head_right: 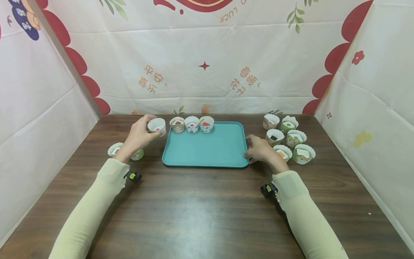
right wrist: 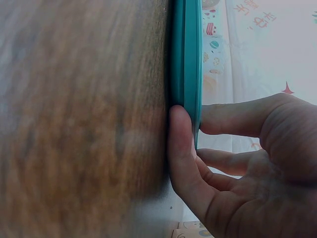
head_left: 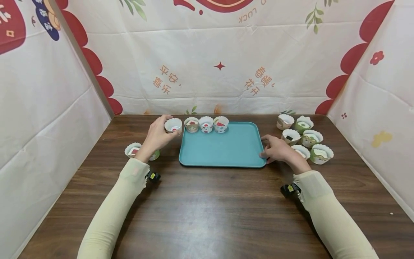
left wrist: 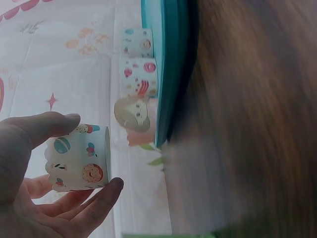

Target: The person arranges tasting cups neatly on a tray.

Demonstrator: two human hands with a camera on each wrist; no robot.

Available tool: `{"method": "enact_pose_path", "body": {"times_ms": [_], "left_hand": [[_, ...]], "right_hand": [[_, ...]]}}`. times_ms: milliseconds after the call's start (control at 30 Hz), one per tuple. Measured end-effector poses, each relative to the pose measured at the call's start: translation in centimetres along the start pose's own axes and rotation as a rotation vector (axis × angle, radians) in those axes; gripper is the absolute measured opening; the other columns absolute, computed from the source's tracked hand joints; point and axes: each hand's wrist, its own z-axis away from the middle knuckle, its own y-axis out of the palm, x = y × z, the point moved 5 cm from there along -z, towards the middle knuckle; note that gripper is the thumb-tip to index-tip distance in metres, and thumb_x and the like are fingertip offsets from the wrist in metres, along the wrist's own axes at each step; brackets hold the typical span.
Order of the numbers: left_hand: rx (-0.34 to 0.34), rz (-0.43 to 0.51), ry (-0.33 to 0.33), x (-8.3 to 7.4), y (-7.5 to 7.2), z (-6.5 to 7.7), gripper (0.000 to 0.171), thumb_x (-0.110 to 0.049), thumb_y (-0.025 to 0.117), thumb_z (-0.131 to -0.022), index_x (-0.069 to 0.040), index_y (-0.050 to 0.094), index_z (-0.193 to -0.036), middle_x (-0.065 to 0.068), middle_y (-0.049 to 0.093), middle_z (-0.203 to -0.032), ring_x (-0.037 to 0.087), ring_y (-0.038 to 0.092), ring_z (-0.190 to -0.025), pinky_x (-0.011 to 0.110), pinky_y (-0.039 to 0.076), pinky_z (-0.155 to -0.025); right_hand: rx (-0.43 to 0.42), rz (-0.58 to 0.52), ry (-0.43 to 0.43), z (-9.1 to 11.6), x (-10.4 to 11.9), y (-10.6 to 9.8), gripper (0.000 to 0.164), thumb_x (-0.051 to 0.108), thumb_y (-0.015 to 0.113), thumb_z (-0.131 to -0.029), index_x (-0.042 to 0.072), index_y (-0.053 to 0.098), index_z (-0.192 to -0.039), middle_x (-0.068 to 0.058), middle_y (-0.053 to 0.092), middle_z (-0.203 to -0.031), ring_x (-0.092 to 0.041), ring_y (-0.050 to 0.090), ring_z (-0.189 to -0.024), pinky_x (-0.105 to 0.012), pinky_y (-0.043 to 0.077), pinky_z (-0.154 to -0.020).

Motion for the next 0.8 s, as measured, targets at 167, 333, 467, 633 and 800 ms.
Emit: {"method": "enact_pose_path", "body": {"times_ms": [167,333,467,633,800], "left_hand": [[0.028,0.024,0.015,-1.2,1.0,0.1,0.065,-0.032,0.078,-0.091,-0.005,0.052,-0.144,0.019,0.057,-0.144,0.036,0.055,-0.130,0.056,0.048,-0.107],[0.042,0.047,0.037,-2.5,1.9,0.0,0.063,-0.032,0.079,-0.091,-0.005,0.054,-0.143,0.016,0.061,-0.139,0.032,0.058,-0.126,0.052,0.051,-0.104],[0.050,0.062,0.054,-3.4,2.5,-0.2,0.063,-0.033,0.078,-0.091,-0.006,0.055,-0.143,0.014,0.061,-0.141,0.030,0.058,-0.127,0.051,0.051,-0.104],[0.075,0.079,0.064,-4.6,3.2,-0.7,0.064,-0.035,0.078,-0.091,-0.008,0.055,-0.144,0.012,0.060,-0.144,0.030,0.056,-0.133,0.051,0.049,-0.109],[0.083,0.087,0.089,-5.8,4.1,-1.7,0.062,-0.036,0.077,-0.092,-0.008,0.056,-0.142,0.012,0.062,-0.142,0.032,0.056,-0.133,0.052,0.049,-0.110]], "right_hand": [[0.000,0.001,-0.004,0.0,-0.1,0.0,0.075,0.004,0.068,-0.095,-0.009,0.027,-0.157,-0.020,0.059,-0.096,-0.021,0.068,-0.073,-0.036,0.066,-0.068],[-0.003,0.010,0.002,0.0,0.0,-0.1,0.075,0.005,0.068,-0.095,-0.008,0.027,-0.157,-0.018,0.059,-0.094,-0.021,0.067,-0.073,-0.035,0.066,-0.067],[-0.005,0.013,0.002,0.0,-0.1,0.0,0.075,0.005,0.068,-0.095,-0.008,0.027,-0.157,-0.018,0.059,-0.094,-0.021,0.068,-0.072,-0.035,0.066,-0.067],[-0.005,0.009,0.004,0.0,-0.2,0.1,0.073,0.005,0.066,-0.096,-0.008,0.028,-0.157,-0.017,0.058,-0.091,-0.021,0.067,-0.071,-0.035,0.065,-0.067],[-0.008,0.012,0.001,0.2,-0.1,-0.1,0.073,0.005,0.066,-0.096,-0.009,0.028,-0.156,-0.016,0.058,-0.089,-0.021,0.067,-0.071,-0.035,0.065,-0.067]]}}
